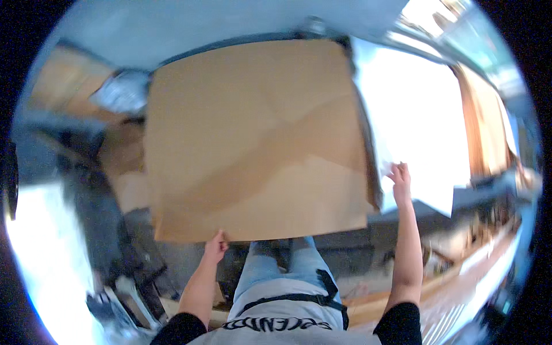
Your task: The person repeatedly picks up a large white sheet from a stack, places it on a workbench, and separates it from an underlying brown sheet. The person then returns the white sheet to the stack and repeats the cycle.
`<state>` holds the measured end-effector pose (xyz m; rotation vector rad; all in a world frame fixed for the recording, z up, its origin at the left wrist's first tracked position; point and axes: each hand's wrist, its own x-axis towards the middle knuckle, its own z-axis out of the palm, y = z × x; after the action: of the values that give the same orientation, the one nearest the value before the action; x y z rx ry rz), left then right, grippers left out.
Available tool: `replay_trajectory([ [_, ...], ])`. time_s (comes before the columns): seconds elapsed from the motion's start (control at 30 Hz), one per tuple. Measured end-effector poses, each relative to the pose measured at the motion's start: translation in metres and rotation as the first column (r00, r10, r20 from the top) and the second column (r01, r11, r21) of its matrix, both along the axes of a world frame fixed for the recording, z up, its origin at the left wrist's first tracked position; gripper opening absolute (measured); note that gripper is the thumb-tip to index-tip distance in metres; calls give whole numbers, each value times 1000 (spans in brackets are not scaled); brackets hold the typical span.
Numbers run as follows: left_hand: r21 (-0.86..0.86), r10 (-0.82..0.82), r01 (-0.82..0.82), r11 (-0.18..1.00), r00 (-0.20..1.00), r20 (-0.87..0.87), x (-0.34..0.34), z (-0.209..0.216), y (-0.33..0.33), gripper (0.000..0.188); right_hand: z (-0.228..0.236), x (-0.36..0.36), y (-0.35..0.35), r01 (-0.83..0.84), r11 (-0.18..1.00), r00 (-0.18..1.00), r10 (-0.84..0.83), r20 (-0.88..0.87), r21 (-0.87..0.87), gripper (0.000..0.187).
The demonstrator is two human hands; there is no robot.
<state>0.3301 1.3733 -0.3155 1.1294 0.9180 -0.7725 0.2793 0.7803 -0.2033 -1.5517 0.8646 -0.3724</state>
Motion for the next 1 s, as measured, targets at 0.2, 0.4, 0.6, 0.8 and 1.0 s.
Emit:
replay_trajectory([
  [0.2, 72, 41, -46, 996, 997, 71, 3, -8, -12, 25, 67, 129, 205, -412, 735, 910, 295, -292, -538, 16],
  [0.4, 41, 83, -87, 995, 993, 84, -1, -9, -17, 22, 6, 174, 420, -770, 419, 623, 658, -423, -481, 26],
  [0.6, -15, 77, -76, 997, 991, 106, -1, -19, -17, 19, -52, 150, 522, -804, 110, 415, 807, -419, -584, 38],
  [0.8, -178, 169, -147, 973, 979, 111, 1, 7, -16, 46, -84, 140, 547, -865, 164, 423, 746, -514, -473, 30],
  [1.0, -151, 26, -23, 988, 999, 22, 6, 0, -10, 33, -55, 123, 518, -839, 521, 543, 785, -299, -158, 34],
])
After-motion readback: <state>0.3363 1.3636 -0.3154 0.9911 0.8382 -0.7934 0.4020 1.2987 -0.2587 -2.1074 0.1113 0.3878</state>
